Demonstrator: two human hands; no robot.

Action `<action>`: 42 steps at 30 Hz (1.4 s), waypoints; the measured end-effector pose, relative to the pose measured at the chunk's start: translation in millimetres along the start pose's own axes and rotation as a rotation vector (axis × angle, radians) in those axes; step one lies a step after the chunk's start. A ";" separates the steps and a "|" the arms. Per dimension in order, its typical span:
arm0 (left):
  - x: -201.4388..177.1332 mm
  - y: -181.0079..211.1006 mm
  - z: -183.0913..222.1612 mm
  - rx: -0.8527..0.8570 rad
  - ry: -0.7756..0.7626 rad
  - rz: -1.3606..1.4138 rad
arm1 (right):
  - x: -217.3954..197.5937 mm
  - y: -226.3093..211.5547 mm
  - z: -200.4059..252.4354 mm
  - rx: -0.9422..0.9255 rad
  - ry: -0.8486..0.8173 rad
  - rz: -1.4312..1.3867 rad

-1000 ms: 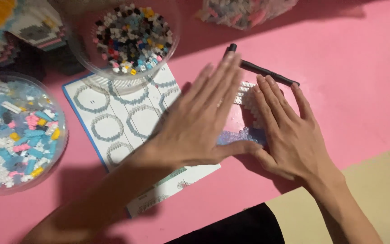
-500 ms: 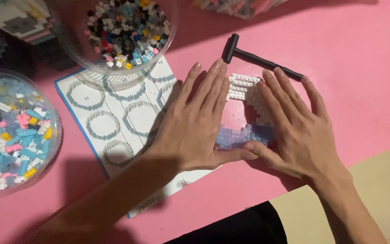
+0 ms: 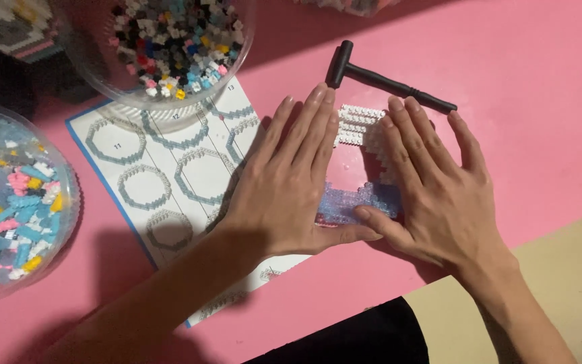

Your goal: Assembling a 3D structure using small interlocking toy blocks by following a diagram and using a small hammer to secure pieces.

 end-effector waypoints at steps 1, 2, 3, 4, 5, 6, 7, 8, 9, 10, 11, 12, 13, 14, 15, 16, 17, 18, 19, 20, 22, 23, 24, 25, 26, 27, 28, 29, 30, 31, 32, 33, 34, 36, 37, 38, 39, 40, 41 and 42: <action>-0.5 0.3 0.3 -0.013 -0.001 0.011 | -0.5 -1.1 -0.7 -0.004 0.002 0.016; 0.0 1.4 -0.2 -0.015 0.002 0.009 | -0.8 -1.4 -0.1 -0.006 0.005 0.018; 1.0 2.5 -0.6 -0.021 -0.024 -0.049 | -0.5 -1.4 0.5 0.012 -0.013 0.015; 2.1 2.8 -0.9 -0.026 -0.049 -0.109 | 0.2 -1.6 0.6 0.030 -0.028 0.010; 0.0 1.6 -0.4 -0.027 -0.046 -0.114 | 1.3 -2.2 -0.3 0.028 -0.023 0.012; -1.9 2.3 -0.4 -0.029 -0.039 -0.138 | 1.3 -2.3 0.9 0.029 -0.017 0.019; -3.5 3.2 -0.7 -0.031 -0.032 -0.163 | 1.6 -2.2 2.1 0.029 -0.012 0.026; -4.3 3.0 -3.3 -0.031 -0.030 -0.163 | 1.7 -1.9 3.1 0.030 -0.011 0.028; -5.4 2.6 -5.7 -0.032 -0.012 -0.137 | 2.2 -1.6 4.0 0.041 -0.025 0.017; -6.5 1.9 -7.0 -0.033 0.004 -0.111 | 3.2 -2.4 4.8 0.051 -0.039 0.004; -4.6 0.5 -7.5 -0.033 0.004 -0.112 | 3.1 -2.6 5.3 0.051 -0.038 0.004; -3.3 -0.6 -9.1 -0.021 0.047 -0.130 | 2.7 -2.3 5.4 0.027 -0.019 0.031; -1.8 -1.9 -11.1 -0.010 0.089 -0.147 | 2.2 -1.7 5.3 0.004 -0.001 0.057; -0.6 -1.3 -9.7 -0.008 0.089 -0.147 | 1.8 -2.2 5.3 0.005 -0.002 0.057; 1.4 -0.8 -8.8 -0.003 0.059 -0.186 | 1.2 -2.6 5.1 -0.004 0.009 0.060; 3.8 -0.8 -9.4 0.005 0.031 -0.227 | 0.8 -2.1 4.4 -0.011 0.023 0.064; 5.2 -1.7 -9.6 0.008 0.033 -0.227 | -0.5 -2.7 2.7 -0.007 0.025 0.066; 6.3 -0.9 -8.1 0.007 0.045 -0.257 | -1.7 -3.9 2.6 0.010 0.011 0.037; 7.7 -0.2 -6.5 0.005 0.056 -0.287 | -2.6 -5.2 2.4 0.027 -0.003 0.009; 6.8 -0.5 -5.8 0.005 0.052 -0.285 | -2.7 -6.0 1.6 0.026 -0.005 0.005; 3.8 -1.3 -5.8 0.004 0.071 -0.339 | -5.0 -7.4 -0.5 -0.002 0.027 0.066; 5.2 -0.8 -6.3 0.004 0.072 -0.337 | -5.9 -7.2 -0.5 -0.002 0.026 0.067; 6.7 -1.0 -5.7 0.003 0.081 -0.286 | -6.0 -7.9 -0.9 -0.018 0.048 0.074; 8.5 -1.1 -5.1 0.001 0.091 -0.235 | -5.8 -8.5 -1.3 -0.034 0.070 0.080; 8.6 -2.0 -5.5 0.001 0.087 -0.236 | -5.1 -8.7 -1.6 -0.034 0.069 0.076; 9.0 -2.4 -5.9 0.007 0.077 -0.212 | -3.8 -8.4 -1.6 -0.014 0.049 0.062; 9.2 -1.3 -5.4 0.014 0.064 -0.185 | -3.0 -8.7 0.3 0.009 0.024 0.046; 9.0 -1.3 -4.7 0.015 0.058 -0.180 | -3.3 -9.6 0.7 0.011 0.019 0.041; 8.7 -1.9 -5.1 0.026 0.065 -0.138 | -4.2 -9.9 0.0 -0.001 0.036 0.041; 8.2 -2.7 -5.6 0.037 0.072 -0.097 | -5.3 -10.0 -0.8 -0.012 0.053 0.040; 8.8 -2.4 -6.4 0.039 0.069 -0.095 | -5.0 -9.7 -0.6 -0.010 0.051 0.038; 10.1 -2.1 -7.4 0.038 0.039 -0.163 | -4.6 -9.1 -0.3 -0.003 0.043 0.023; 11.7 -1.6 -7.9 0.039 0.006 -0.232 | -3.5 -8.8 0.3 0.005 0.033 0.005; 9.7 -2.7 -6.9 0.056 0.006 -0.266 | -3.4 -9.2 0.7 -0.001 0.043 0.017; 8.5 -3.0 -6.4 0.069 0.012 -0.302 | -3.9 -9.8 0.9 -0.011 0.055 0.034; 7.8 -2.7 -7.2 0.069 0.010 -0.300 | -4.2 -8.1 0.8 -0.010 0.052 0.032; 7.2 -2.7 -8.1 0.062 -0.006 -0.257 | -4.6 -6.6 0.4 -0.018 0.041 0.048; 6.3 -2.8 -8.4 0.056 -0.021 -0.217 | -4.6 -5.8 0.4 -0.024 0.033 0.064; 3.9 -3.4 -9.1 0.058 -0.024 -0.216 | -4.9 -6.3 -0.3 -0.022 0.032 0.062; 2.4 -3.4 -10.5 0.054 -0.068 -0.104 | -5.6 -5.8 -0.7 -0.018 0.022 0.078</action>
Point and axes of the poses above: each hand's wrist, its own z-axis away from the middle knuckle, its own x-axis out of the palm, y = z × x, the point moved 2 cm from there along -z, towards the middle knuckle, and after that the axes turned 12 degrees about -z, right-handed, at the moved point
